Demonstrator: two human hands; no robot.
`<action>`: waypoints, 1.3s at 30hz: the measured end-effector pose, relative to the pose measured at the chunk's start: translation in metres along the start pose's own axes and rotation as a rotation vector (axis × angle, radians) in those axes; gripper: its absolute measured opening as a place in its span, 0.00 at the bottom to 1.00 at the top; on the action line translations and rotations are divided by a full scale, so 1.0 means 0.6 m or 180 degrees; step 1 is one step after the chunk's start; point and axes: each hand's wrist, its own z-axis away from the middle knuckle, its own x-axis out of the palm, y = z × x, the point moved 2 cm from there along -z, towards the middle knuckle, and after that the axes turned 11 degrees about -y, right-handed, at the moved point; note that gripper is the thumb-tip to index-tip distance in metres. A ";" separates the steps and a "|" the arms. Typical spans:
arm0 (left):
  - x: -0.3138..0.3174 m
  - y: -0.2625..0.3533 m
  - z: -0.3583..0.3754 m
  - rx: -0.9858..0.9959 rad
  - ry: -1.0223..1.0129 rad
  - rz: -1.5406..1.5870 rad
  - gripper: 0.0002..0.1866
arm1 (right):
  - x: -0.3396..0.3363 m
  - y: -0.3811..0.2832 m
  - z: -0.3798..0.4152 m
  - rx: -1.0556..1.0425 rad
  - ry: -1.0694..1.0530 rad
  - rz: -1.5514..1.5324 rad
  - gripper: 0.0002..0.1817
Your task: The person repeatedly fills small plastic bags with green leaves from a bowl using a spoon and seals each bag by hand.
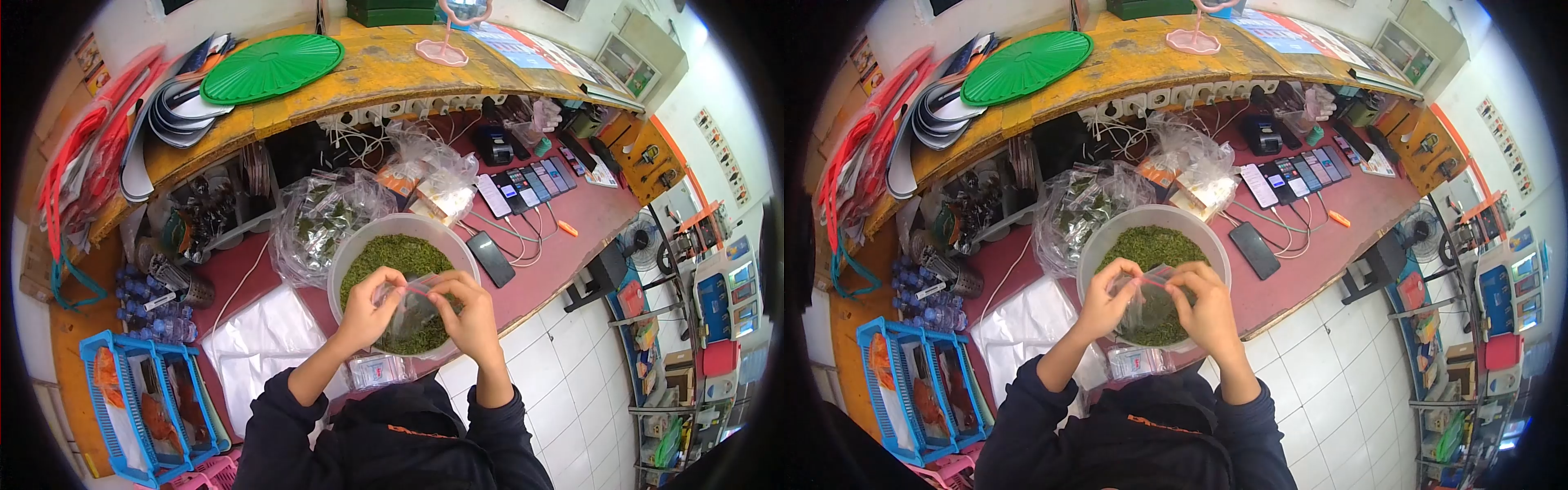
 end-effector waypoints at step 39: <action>0.021 0.056 0.005 0.0179 -0.0526 -0.0875 0.10 | 0.055 0.026 0.030 0.0544 -0.0059 -0.3078 0.11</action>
